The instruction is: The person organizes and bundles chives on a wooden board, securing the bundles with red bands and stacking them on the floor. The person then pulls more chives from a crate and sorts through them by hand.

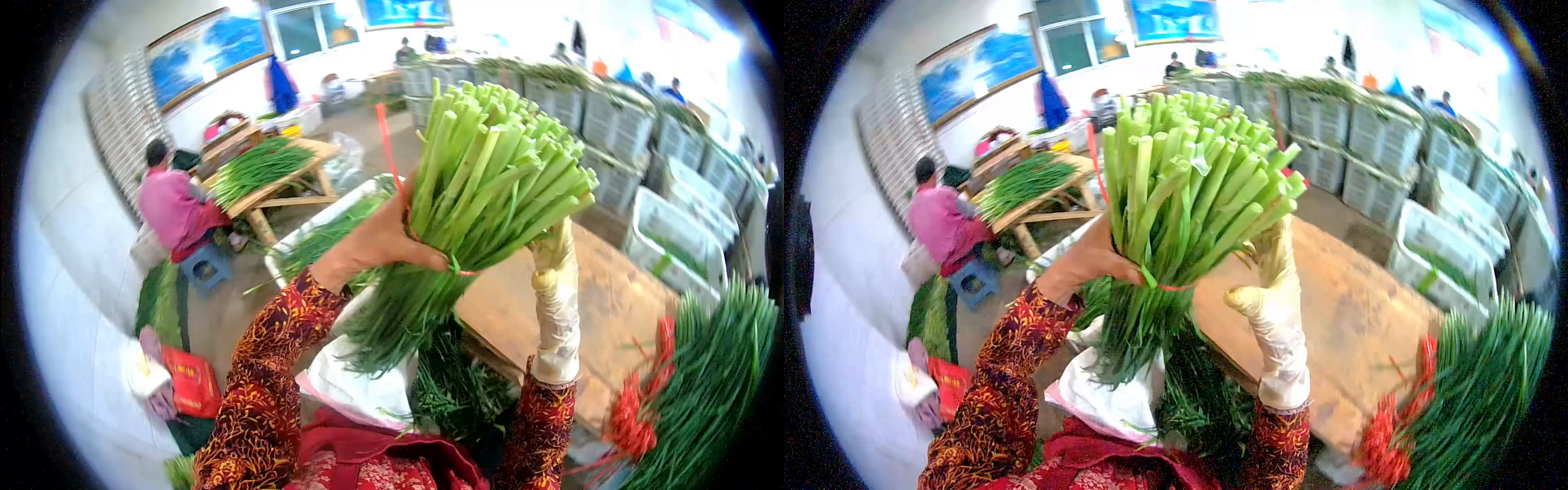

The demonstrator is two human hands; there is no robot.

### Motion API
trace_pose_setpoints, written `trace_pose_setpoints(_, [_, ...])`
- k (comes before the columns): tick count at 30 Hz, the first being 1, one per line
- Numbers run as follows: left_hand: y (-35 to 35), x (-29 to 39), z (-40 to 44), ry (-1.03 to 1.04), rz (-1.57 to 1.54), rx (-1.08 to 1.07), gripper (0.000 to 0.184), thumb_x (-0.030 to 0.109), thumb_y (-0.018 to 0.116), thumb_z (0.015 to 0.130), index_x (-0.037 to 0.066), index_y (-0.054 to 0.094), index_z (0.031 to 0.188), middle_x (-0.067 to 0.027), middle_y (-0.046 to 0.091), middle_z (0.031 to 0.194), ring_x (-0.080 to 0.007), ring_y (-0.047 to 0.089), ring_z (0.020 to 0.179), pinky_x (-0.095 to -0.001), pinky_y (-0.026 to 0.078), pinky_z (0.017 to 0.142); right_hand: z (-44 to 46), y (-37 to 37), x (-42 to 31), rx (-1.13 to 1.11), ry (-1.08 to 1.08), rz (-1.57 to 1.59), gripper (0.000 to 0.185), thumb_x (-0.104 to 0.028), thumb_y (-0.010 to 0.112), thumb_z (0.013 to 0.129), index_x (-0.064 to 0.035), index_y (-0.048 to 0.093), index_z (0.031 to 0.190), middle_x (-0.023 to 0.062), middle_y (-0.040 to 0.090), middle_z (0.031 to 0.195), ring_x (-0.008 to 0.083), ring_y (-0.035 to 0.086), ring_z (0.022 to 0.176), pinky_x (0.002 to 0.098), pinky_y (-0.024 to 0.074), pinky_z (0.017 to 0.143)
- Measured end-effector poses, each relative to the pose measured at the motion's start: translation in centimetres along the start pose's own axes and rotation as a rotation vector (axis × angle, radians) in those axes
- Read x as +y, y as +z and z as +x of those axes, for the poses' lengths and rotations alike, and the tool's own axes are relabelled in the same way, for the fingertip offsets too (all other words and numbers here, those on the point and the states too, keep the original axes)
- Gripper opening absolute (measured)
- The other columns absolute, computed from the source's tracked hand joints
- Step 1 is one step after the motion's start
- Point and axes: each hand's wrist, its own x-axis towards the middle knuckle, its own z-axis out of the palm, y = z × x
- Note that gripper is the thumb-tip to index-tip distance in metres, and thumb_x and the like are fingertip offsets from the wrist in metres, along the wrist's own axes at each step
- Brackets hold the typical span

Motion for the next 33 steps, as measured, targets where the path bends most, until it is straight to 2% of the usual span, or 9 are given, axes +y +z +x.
trace_pose_setpoints(5, [-4.4,-4.4,-2.2,0.02,-0.018,0.112,0.111,0.021,0.087,0.054,0.005,0.02,0.141,-0.0069,0.038,0.136,-0.0173,0.034,0.125,-0.0318,0.026,0.105,4.3,6.2,2.6,-0.239,0.227,0.101,0.083,-0.023,0.085,0.061,-0.0052,0.04,0.129,0.0083,0.053,0.12,0.0192,0.053,0.108,0.033,0.0423,0.092])
trace_pose_setpoints(7, [-5.5,-7.0,-2.8,-0.009,-0.058,0.176,0.106,0.023,0.085,0.056,0.004,0.022,0.14,-0.0069,0.039,0.134,-0.0173,0.035,0.124,-0.0317,0.027,0.104,5.1,8.9,3.8,-0.158,0.257,0.142,0.067,-0.012,0.079,0.069,-0.0042,0.042,0.125,0.0068,0.057,0.114,0.0168,0.057,0.1,0.0304,0.0454,0.087])
trace_pose_setpoints(13, [-4.2,-15.4,-8.6,-0.135,-0.399,0.436,0.092,0.028,0.078,0.063,0.003,0.029,0.136,-0.007,0.044,0.13,-0.0173,0.041,0.119,-0.0315,0.032,0.101,4.2,13.1,8.9,-0.187,0.337,0.036,0.072,-0.016,0.078,0.07,-0.0034,0.04,0.13,0.0075,0.054,0.117,0.0155,0.052,0.105,0.0295,0.0426,0.09])
trace_pose_setpoints(19, [-2.9,-18.7,-12.3,-0.244,-0.631,0.544,0.079,0.034,0.072,0.069,0.001,0.036,0.132,-0.0071,0.048,0.126,-0.0173,0.046,0.115,-0.0313,0.036,0.098,4.2,12.9,10.3,-0.38,0.236,-0.425,0.08,-0.028,0.084,0.061,-0.0035,0.044,0.127,0.0043,0.053,0.111,0.0164,0.051,0.101,0.0314,0.0418,0.09])
trace_pose_setpoints(23, [-3.1,-19.4,-13.4,-0.059,-0.598,0.553,0.079,0.037,0.074,0.067,0.002,0.04,0.129,-0.0061,0.051,0.122,-0.0157,0.049,0.11,-0.0301,0.038,0.095,3.9,13.5,11.5,-0.386,0.116,-0.601,0.082,-0.031,0.084,0.058,-0.003,0.046,0.125,0.006,0.049,0.112,0.0163,0.049,0.103,0.0303,0.0414,0.09])
trace_pose_setpoints(25, [-3.6,-20.6,-13.7,-0.039,-0.58,0.531,0.082,0.04,0.075,0.066,0.001,0.039,0.129,-0.0064,0.051,0.121,-0.0154,0.05,0.11,-0.0301,0.04,0.094,4.2,13.8,11.3,-0.388,0.104,-0.647,0.075,-0.03,0.083,0.058,-0.0046,0.05,0.12,0.0079,0.048,0.113,0.0183,0.049,0.104,0.0305,0.0413,0.089])
trace_pose_setpoints(27, [-3.9,-21.7,-14.2,-0.011,-0.569,0.544,0.085,0.042,0.076,0.065,0.001,0.038,0.129,-0.0066,0.051,0.121,-0.0152,0.05,0.109,-0.0301,0.041,0.093,5.3,13.8,11.5,-0.544,-0.255,-0.928,0.066,-0.029,0.083,0.058,-0.0065,0.055,0.114,0.0084,0.049,0.111,0.0206,0.05,0.101,0.0308,0.0415,0.088])
trace_pose_setpoints(31, [-4.3,-21.4,-15.1,-0.138,-0.653,0.507,0.098,0.048,0.079,0.062,0.001,0.032,0.133,-0.0084,0.048,0.125,-0.0179,0.047,0.115,-0.0329,0.037,0.099,5.6,15.0,12.3,-0.676,-0.119,-0.755,0.043,-0.015,0.081,0.061,-0.0043,0.06,0.096,0.007,0.054,0.102,0.0215,0.051,0.094,0.0328,0.0414,0.086])
trace_pose_setpoints(33, [-4.4,-21.8,-15.4,-0.015,-0.603,0.532,0.101,0.048,0.078,0.063,0.001,0.027,0.136,-0.009,0.045,0.129,-0.0189,0.043,0.118,-0.0341,0.033,0.102,5.9,16.0,12.3,-0.711,-0.097,-0.809,0.033,-0.011,0.076,0.064,-0.0036,0.058,0.09,0.0071,0.054,0.097,0.0214,0.052,0.091,0.0326,0.0418,0.082])
